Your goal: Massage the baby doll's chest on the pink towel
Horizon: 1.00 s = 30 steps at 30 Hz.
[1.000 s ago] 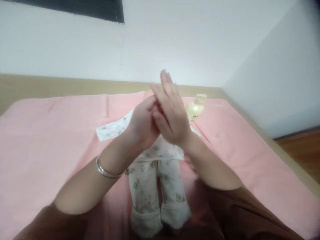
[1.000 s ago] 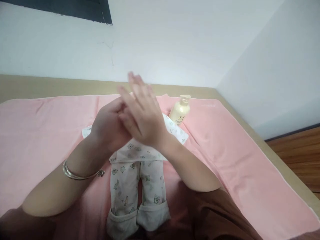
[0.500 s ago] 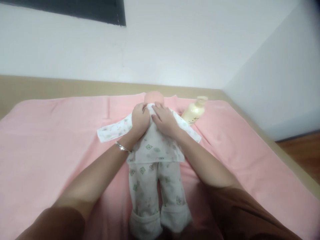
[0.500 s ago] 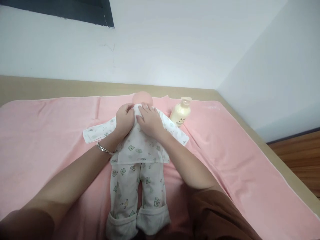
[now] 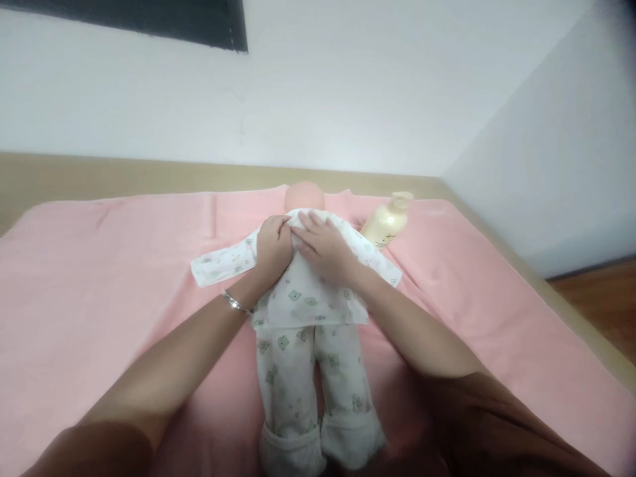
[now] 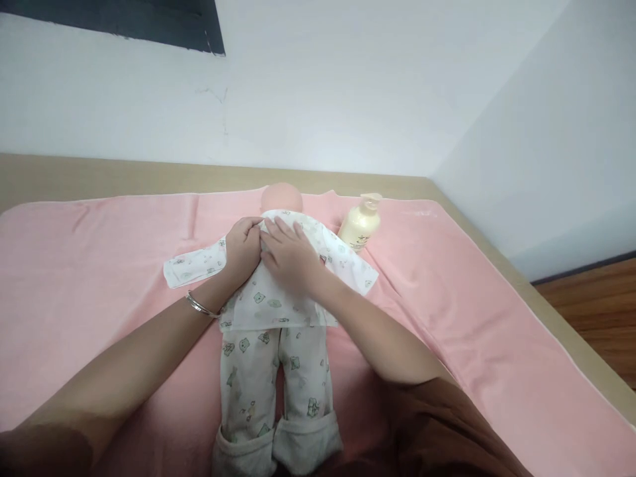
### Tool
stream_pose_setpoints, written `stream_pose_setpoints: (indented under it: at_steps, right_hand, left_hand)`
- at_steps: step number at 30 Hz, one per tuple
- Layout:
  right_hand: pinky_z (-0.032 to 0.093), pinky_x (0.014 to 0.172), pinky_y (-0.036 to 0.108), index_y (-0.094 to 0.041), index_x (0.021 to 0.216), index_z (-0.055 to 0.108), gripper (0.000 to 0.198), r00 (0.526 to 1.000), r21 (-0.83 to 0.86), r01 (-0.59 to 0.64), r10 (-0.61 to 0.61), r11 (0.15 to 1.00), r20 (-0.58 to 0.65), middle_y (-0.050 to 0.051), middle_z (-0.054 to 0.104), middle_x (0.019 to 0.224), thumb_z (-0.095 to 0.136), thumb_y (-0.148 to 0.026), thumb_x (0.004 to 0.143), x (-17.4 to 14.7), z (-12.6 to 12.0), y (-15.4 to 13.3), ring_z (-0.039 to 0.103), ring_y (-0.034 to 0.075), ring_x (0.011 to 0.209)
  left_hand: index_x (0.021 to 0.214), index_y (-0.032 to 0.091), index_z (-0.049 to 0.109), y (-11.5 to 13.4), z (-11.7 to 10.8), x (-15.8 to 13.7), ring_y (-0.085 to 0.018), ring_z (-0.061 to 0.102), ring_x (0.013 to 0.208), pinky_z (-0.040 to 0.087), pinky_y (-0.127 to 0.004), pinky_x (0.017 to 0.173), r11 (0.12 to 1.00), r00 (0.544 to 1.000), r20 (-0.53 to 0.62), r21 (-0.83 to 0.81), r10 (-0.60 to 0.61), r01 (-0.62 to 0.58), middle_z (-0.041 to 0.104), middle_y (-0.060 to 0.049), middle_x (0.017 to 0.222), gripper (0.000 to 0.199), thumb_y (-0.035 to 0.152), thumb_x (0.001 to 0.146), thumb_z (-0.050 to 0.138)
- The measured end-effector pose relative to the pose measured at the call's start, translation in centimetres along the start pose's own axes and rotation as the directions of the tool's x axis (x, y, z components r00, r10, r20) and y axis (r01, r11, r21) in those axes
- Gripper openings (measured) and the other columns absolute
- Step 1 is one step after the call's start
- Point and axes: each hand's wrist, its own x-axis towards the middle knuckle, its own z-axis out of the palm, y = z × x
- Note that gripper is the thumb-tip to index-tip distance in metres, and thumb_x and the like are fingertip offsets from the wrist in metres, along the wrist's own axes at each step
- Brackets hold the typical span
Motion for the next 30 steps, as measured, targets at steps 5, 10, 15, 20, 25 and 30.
stream_pose_setpoints:
  at_steps: [5,10,15,20,25,30]
  right_hand:
    - [0.023,0.125,0.055,-0.005,0.153,0.037,0.060,0.958,0.044,-0.280,0.282,0.959,-0.052,0.020,0.034,0.161,0.032,-0.037,0.102,1.7,-0.1,3.3,0.030,0.034,0.152]
    - [0.021,0.125,0.058,-0.001,0.154,0.033,0.062,0.978,0.004,-0.206,0.206,0.979,-0.022,0.024,0.026,0.164,0.032,-0.032,0.100,-0.8,-0.5,-0.4,0.020,0.038,0.155]
    - [0.015,0.127,0.058,-0.012,0.154,0.037,0.059,0.989,0.088,-0.065,0.053,0.994,0.140,0.014,0.021,0.168,0.030,-0.023,0.097,-0.7,-1.3,-0.5,0.013,0.031,0.158]
    - [0.020,0.124,0.059,-0.006,0.155,0.033,0.063,0.974,0.033,-0.225,0.226,0.974,0.001,0.022,0.028,0.163,0.032,-0.038,0.101,1.1,-0.8,2.5,0.023,0.035,0.154]
    - [0.024,0.124,0.057,0.000,0.153,0.034,0.061,0.982,-0.068,-0.177,0.171,0.982,-0.082,0.026,0.029,0.162,0.030,-0.033,0.102,-0.9,-0.1,-0.3,0.025,0.038,0.153]
    - [0.014,0.128,0.057,-0.009,0.154,0.038,0.057,1.000,-0.044,0.007,-0.007,0.999,0.007,0.012,0.031,0.164,0.027,-0.026,0.101,-1.1,-0.4,-1.1,0.020,0.031,0.156]
  left_hand:
    - [0.100,0.019,0.067,0.0,0.0,0.1,-0.024,0.062,0.110,0.049,-0.040,0.103,0.998,0.999,0.022,0.040,0.040,-0.040,0.071,-0.009,0.112,0.029,0.020,0.086,0.041]
    - [0.099,0.017,0.067,0.0,-0.1,0.1,-0.024,0.062,0.108,0.049,-0.042,0.103,0.999,0.999,0.030,0.029,0.037,-0.038,0.071,-0.010,0.111,0.029,0.022,0.086,0.040]
    - [0.096,0.019,0.066,-0.2,0.0,0.2,-0.023,0.062,0.106,0.050,-0.041,0.100,0.999,0.999,0.025,0.031,0.030,-0.030,0.071,-0.008,0.108,0.028,0.022,0.086,0.040]
    - [0.097,0.019,0.066,0.0,0.0,0.2,-0.023,0.062,0.106,0.049,-0.040,0.101,0.997,0.998,0.040,0.053,0.053,-0.055,0.071,-0.009,0.108,0.028,0.021,0.086,0.040]
    - [0.096,0.020,0.066,0.1,-0.1,0.0,-0.023,0.062,0.107,0.049,-0.040,0.103,0.999,0.999,0.031,0.038,0.030,-0.031,0.071,-0.008,0.109,0.028,0.021,0.086,0.040]
    - [0.094,0.019,0.066,0.0,-0.1,0.2,-0.023,0.063,0.104,0.049,-0.040,0.101,0.999,0.999,0.031,0.040,0.029,-0.031,0.072,-0.009,0.106,0.028,0.021,0.085,0.039]
